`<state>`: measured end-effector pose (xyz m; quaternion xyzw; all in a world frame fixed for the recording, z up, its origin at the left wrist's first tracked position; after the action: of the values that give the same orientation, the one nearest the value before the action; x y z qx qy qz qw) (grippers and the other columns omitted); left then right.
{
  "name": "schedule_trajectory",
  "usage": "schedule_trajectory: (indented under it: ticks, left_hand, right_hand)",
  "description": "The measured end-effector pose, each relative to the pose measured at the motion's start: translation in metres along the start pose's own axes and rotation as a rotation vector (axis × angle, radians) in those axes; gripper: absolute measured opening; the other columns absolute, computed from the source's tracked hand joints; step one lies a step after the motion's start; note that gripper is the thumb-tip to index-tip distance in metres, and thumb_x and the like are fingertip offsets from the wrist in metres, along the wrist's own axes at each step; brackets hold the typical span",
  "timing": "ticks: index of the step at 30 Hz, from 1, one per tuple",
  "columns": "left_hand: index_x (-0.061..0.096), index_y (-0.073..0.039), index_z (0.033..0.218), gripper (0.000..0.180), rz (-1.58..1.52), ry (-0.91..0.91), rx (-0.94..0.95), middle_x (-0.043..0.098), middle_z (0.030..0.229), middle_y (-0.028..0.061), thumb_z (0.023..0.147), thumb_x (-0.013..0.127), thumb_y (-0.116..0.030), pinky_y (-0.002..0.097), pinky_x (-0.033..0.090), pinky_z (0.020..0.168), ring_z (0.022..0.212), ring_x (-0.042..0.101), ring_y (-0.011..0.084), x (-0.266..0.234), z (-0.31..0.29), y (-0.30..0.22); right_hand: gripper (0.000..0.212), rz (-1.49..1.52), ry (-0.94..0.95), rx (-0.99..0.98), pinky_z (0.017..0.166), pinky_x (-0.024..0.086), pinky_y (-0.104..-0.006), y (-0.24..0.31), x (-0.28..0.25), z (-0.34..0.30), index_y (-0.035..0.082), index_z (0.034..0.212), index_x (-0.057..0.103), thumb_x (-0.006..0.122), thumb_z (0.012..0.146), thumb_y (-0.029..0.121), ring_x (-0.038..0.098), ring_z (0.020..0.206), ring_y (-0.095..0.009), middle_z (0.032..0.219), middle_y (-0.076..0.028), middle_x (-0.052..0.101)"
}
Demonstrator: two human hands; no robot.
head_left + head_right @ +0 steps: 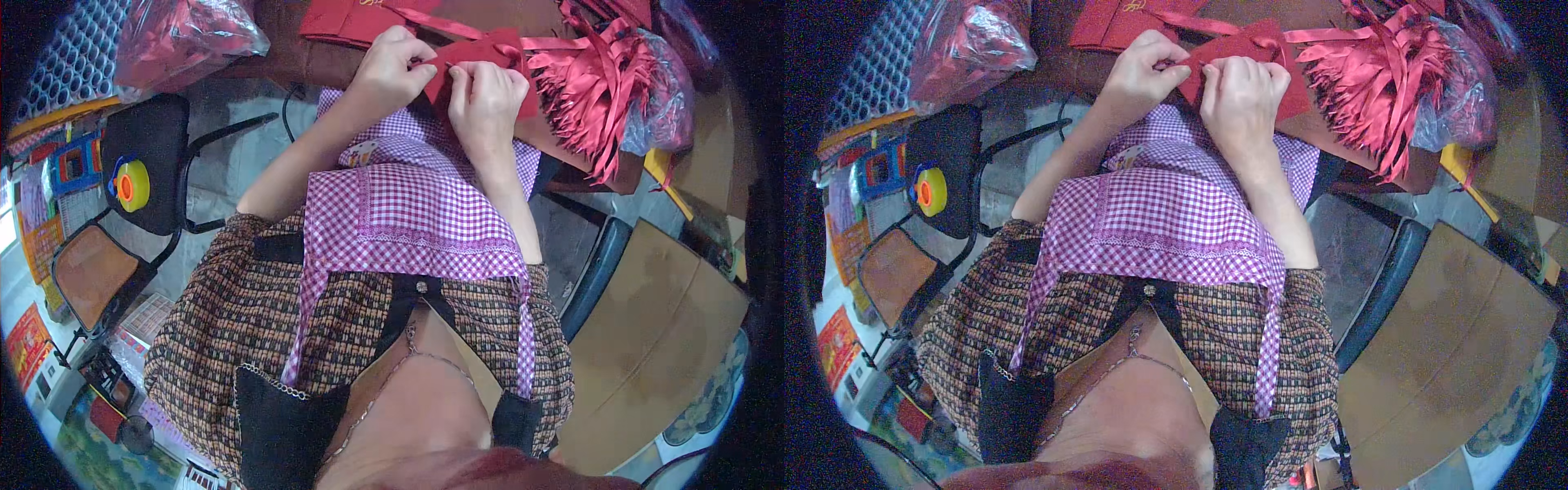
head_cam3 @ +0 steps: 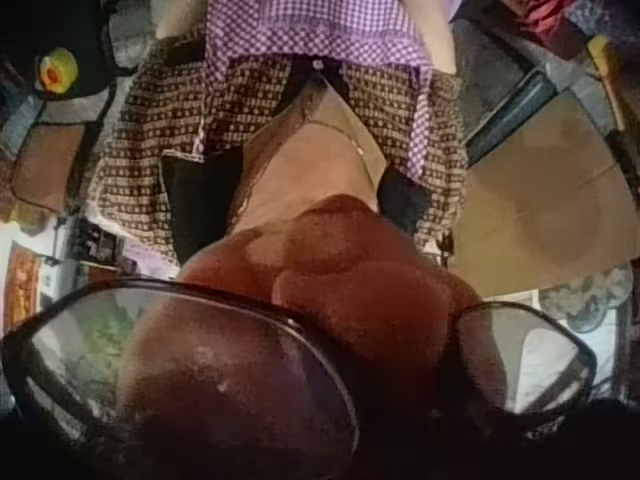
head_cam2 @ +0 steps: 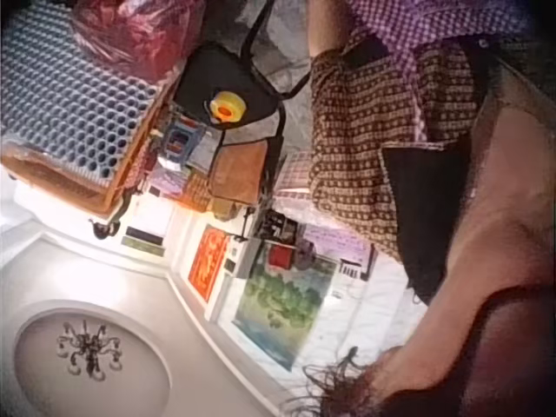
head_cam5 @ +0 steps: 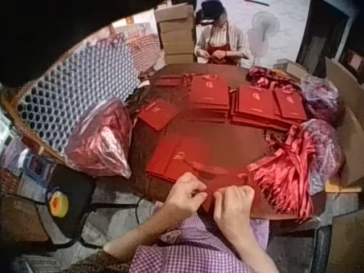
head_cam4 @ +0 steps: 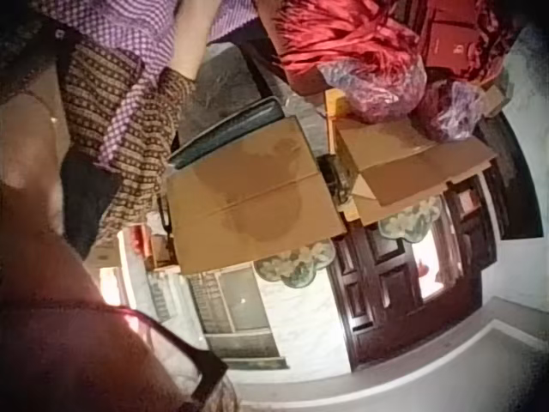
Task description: The person attaches ribbon handles to small gift bags by hand, threading ribbons through the slots of each bag.
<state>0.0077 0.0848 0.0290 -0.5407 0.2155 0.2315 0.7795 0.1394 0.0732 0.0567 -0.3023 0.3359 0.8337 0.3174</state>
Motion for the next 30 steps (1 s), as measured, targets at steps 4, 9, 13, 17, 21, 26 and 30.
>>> schedule_trajectory:
  ticks: [4,9,13,17,21,26,30]
  left_hand:
    - [0.065,0.0,0.086,0.017,0.022,-0.035,0.036,0.058,0.083,0.0115,0.072,0.068,-0.009,0.0301,0.049,0.063,0.074,0.06,0.0216,-0.002,-0.001,-0.005]
    - [0.065,0.001,0.084,0.017,0.079,-0.061,0.083,0.059,0.081,0.0129,0.071,0.069,-0.009,0.0311,0.049,0.064,0.075,0.06,0.0234,-0.003,-0.003,-0.011]
    - [0.065,0.001,0.084,0.017,0.039,-0.076,0.128,0.059,0.08,0.0135,0.07,0.068,-0.008,0.033,0.048,0.067,0.076,0.059,0.0254,-0.005,-0.003,-0.018]
    - [0.065,0.0,0.084,0.017,0.11,-0.138,0.211,0.057,0.081,0.0122,0.069,0.067,-0.006,0.0347,0.045,0.072,0.078,0.056,0.0267,-0.009,-0.006,-0.028]
    - [0.065,0.0,0.085,0.017,0.149,-0.173,0.268,0.056,0.081,0.0116,0.069,0.067,-0.005,0.0355,0.043,0.074,0.077,0.054,0.0271,-0.01,-0.006,-0.04]
    - [0.066,-0.003,0.081,0.013,0.172,-0.184,0.298,0.059,0.079,0.0091,0.068,0.066,-0.006,0.0376,0.042,0.07,0.074,0.051,0.0277,-0.008,-0.001,-0.042]
    - [0.066,-0.004,0.079,0.011,0.141,-0.153,0.263,0.061,0.075,0.0072,0.069,0.066,-0.009,0.0373,0.041,0.068,0.074,0.051,0.0272,-0.003,0.001,-0.033]
  right_hand:
    - [0.012,-0.022,-0.013,-0.033,0.079,0.036,-0.037,0.004,-0.002,0.0,0.006,0.074,0.057,0.065,0.079,0.014,0.058,0.07,-0.022,0.072,-0.006,0.061]
    - [0.012,-0.073,-0.015,-0.069,0.078,0.036,-0.0374,0.01,-0.004,0.0,0.006,0.075,0.056,0.065,0.078,0.014,0.057,0.07,-0.022,0.071,-0.006,0.06]
    - [0.012,-0.117,-0.023,-0.09,0.078,0.036,-0.0375,0.014,-0.004,-0.001,0.006,0.076,0.056,0.065,0.077,0.014,0.057,0.069,-0.022,0.07,-0.006,0.059]
    - [0.012,-0.151,-0.045,-0.125,0.077,0.036,-0.0372,0.019,-0.003,-0.001,0.007,0.076,0.055,0.066,0.076,0.013,0.056,0.068,-0.022,0.07,-0.006,0.059]
    - [0.012,-0.149,-0.05,-0.104,0.076,0.036,-0.0372,0.014,-0.004,0.0,0.007,0.075,0.055,0.066,0.075,0.012,0.056,0.068,-0.022,0.07,-0.006,0.059]
    - [0.013,-0.133,-0.084,-0.107,0.075,0.037,-0.0386,0.009,-0.003,0.002,0.006,0.073,0.054,0.065,0.076,0.013,0.055,0.067,-0.022,0.067,-0.007,0.057]
    - [0.011,-0.141,-0.066,-0.088,0.075,0.037,-0.0375,0.01,-0.005,0.001,0.006,0.076,0.056,0.065,0.076,0.012,0.057,0.068,-0.022,0.07,-0.007,0.06]
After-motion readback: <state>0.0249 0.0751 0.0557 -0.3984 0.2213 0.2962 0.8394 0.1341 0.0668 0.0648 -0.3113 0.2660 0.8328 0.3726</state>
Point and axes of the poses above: each hand's wrist, its own z-axis towards the middle knuckle, its own x-axis out of the palm, y = z × x, the point moved 9 cm from there along z, towards the middle knuckle
